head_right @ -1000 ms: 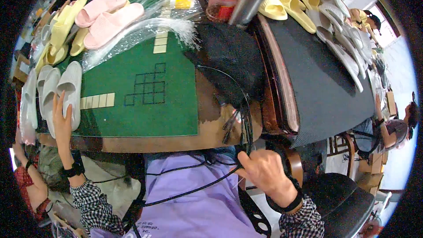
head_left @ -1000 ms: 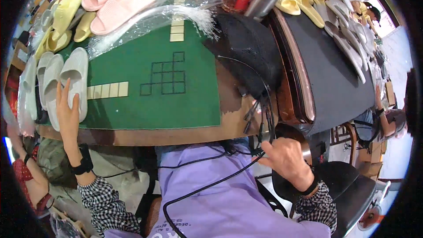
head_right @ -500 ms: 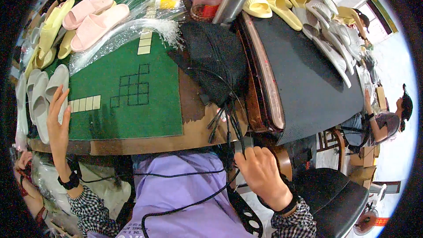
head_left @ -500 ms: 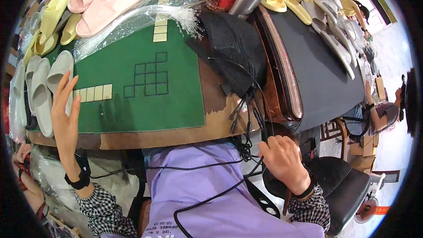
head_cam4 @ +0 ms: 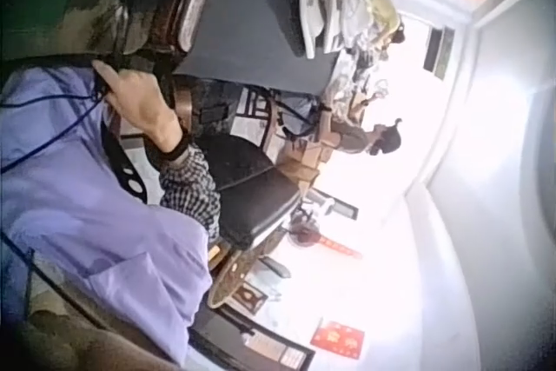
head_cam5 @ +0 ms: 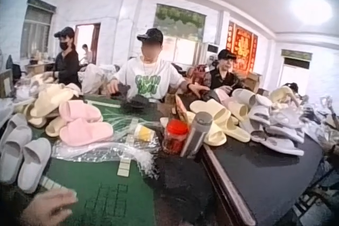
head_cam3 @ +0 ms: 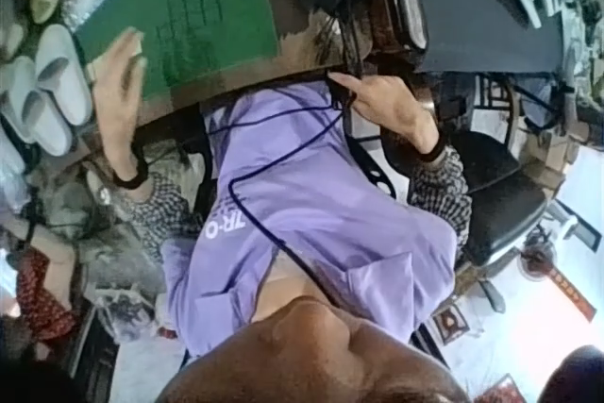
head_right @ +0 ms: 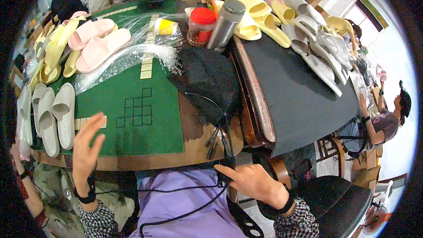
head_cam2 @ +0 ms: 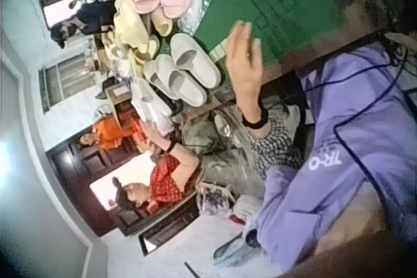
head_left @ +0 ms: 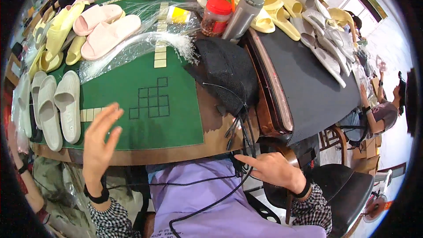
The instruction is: The person is inspecting and finishing mass-produced plastic slippers in a factory setting, checking pairs and organizing them.
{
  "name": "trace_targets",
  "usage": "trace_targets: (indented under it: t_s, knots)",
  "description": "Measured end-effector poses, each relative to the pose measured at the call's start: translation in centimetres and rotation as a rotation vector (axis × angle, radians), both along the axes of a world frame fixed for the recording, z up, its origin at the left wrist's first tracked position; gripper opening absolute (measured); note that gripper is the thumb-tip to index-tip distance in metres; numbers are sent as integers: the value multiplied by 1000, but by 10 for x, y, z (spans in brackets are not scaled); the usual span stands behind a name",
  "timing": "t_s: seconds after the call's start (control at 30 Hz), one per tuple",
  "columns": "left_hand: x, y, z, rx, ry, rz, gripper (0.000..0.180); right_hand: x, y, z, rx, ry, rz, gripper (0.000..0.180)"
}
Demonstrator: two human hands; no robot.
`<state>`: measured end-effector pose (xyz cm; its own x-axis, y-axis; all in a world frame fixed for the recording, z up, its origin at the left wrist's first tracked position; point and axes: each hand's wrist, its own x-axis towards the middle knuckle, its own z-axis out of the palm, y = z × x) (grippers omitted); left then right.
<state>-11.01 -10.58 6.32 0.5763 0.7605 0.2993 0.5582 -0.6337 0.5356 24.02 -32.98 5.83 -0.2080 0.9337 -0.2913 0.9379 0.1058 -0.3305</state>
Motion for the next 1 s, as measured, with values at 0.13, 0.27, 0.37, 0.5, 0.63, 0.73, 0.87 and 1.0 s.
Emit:
trace_targets:
  t_s: [0.13,0.27,0.37,0.5,0.63,0.73,0.87,1.0]
  knots:
    - [11,-32,-12,-198,61,-248,23,18,1,18,1,351,-198,74]
    - [14,-63,-37,-408,179,-484,23,32,-12,18,53,88,-455,40]
    - [25,-78,-63,-376,179,-554,24,30,-25,-3,-141,-41,-226,32]
    - [37,-91,-85,-371,304,-637,25,-2,-31,-51,-224,-91,-222,35]
    - [33,-89,-79,-453,310,-592,21,-23,-27,-75,43,-25,-221,33]
    - [24,-80,-63,-429,244,-589,16,-25,-21,-76,268,-26,-182,24]
    - [19,-77,-43,-421,219,-566,11,-23,-17,-78,509,-60,-110,17]
    - [20,-79,-50,-377,237,-585,12,-22,-20,-88,479,-126,-130,26]
